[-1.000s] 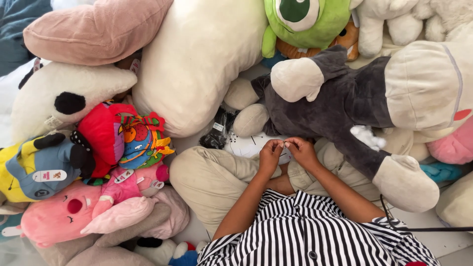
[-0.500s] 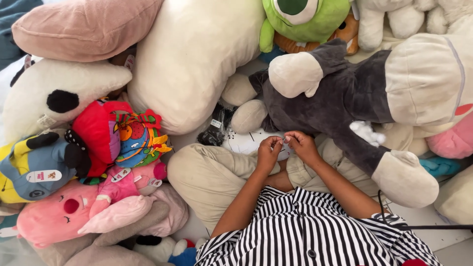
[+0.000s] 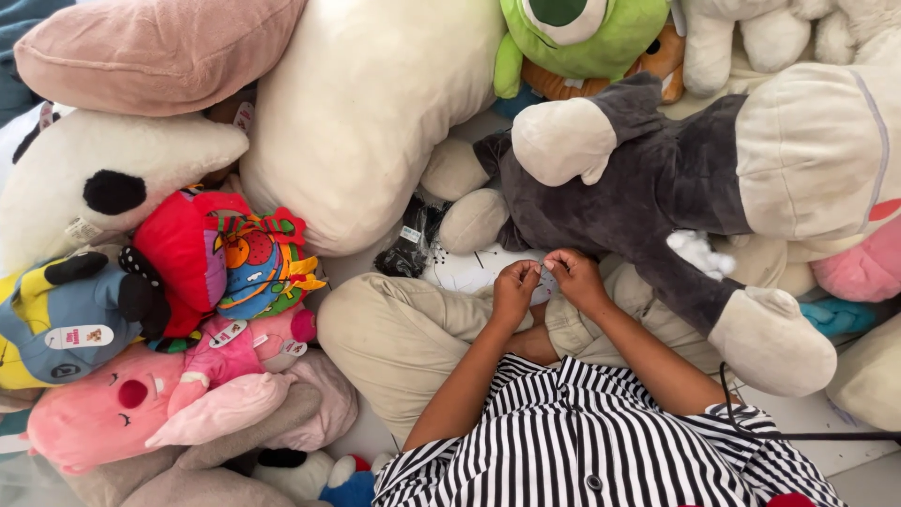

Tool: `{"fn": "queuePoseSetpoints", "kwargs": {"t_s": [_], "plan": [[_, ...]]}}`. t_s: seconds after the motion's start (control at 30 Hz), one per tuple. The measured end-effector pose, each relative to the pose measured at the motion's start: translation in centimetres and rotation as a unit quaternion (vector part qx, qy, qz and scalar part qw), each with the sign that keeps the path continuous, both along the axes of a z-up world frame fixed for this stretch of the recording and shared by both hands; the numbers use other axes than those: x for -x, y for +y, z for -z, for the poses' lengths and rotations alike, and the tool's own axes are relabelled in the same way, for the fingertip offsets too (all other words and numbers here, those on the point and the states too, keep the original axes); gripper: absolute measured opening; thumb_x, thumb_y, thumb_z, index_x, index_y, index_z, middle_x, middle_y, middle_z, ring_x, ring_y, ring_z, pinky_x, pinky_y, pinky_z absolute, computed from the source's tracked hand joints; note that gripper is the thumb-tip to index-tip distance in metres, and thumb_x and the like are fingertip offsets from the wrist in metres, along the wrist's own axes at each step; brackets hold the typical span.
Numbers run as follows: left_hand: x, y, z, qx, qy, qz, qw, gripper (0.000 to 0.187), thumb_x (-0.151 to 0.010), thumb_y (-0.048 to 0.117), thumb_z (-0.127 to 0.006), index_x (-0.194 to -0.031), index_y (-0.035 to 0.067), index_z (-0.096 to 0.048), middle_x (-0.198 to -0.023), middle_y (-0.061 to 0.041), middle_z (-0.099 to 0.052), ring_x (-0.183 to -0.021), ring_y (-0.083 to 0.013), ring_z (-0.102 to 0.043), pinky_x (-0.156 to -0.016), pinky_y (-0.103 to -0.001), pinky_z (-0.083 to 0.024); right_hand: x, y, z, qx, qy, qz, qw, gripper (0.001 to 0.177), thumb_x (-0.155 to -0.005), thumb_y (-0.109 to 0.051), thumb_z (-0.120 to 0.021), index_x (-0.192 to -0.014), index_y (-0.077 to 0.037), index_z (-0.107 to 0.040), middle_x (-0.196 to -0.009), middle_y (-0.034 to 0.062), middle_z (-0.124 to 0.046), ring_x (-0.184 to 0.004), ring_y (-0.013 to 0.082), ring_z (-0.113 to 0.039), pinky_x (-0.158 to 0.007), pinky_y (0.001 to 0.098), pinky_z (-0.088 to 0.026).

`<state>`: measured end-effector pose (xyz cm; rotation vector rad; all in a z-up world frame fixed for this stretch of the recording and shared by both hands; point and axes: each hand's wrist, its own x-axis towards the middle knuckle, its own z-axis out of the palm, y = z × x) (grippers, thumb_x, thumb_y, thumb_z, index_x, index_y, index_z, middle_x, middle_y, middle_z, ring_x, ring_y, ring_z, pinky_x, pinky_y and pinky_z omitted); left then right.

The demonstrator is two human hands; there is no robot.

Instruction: Attaching brand or price tags to various plush toys using plastic fasteners while sitting on the floor.

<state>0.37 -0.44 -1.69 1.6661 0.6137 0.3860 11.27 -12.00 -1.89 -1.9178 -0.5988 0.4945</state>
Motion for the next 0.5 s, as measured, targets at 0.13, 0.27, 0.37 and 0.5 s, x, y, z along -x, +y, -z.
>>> {"fn": "queuePoseSetpoints", "kwargs": {"t_s": [0.13,0.27,0.37,0.5], "plan": [[-0.1,-0.2,0.2,0.003,0.015,-0.014,1.000,0.013,-0.096,0.017,-0.068,-0.097,0.007,-0.076,-0.068,-0.012,-0.066,-0.068,-0.0230,-0.061,-0.068,-0.037,-0.051,0.2,0.0,-0.2,0.001,-0.008,0.009,1.000,0.010,-0.098,-0.015,-0.069,-0.100,-0.009,-0.077,-0.080,0.0131,-0.070,-0.080,0.0233,-0.066,-0.075,0.0388,-0.054],[-0.2,-0.5,0.8,0.007,0.028,-0.020,0.999,0.015,-0.096,0.019,-0.069,-0.098,0.006,-0.076,-0.068,-0.012,-0.068,-0.069,-0.0245,-0.062,-0.068,-0.039,-0.051,0.4,0.2,-1.0,0.005,-0.006,0.013,1.000,0.009,-0.097,-0.013,-0.068,-0.097,-0.009,-0.076,-0.073,0.0120,-0.068,-0.075,0.0233,-0.065,-0.072,0.0384,-0.054],[-0.3,-0.4,1.3,0.011,0.032,-0.028,0.999,0.015,-0.096,0.019,-0.068,-0.099,0.007,-0.076,-0.069,-0.012,-0.069,-0.070,-0.0246,-0.064,-0.070,-0.039,-0.052,0.4,0.3,-1.5,0.004,-0.010,0.014,1.000,0.009,-0.097,-0.012,-0.067,-0.095,-0.008,-0.076,-0.073,0.0134,-0.068,-0.074,0.0249,-0.065,-0.073,0.0388,-0.053],[-0.3,-0.5,1.0,0.026,0.033,-0.029,0.999,0.015,-0.097,0.019,-0.067,-0.100,0.007,-0.076,-0.069,-0.010,-0.069,-0.069,-0.0215,-0.063,-0.068,-0.037,-0.052,0.5,0.2,-1.1,0.005,-0.014,0.014,1.000,0.009,-0.096,-0.012,-0.068,-0.095,-0.008,-0.076,-0.071,0.0137,-0.068,-0.073,0.0261,-0.066,-0.072,0.0391,-0.053]]}}
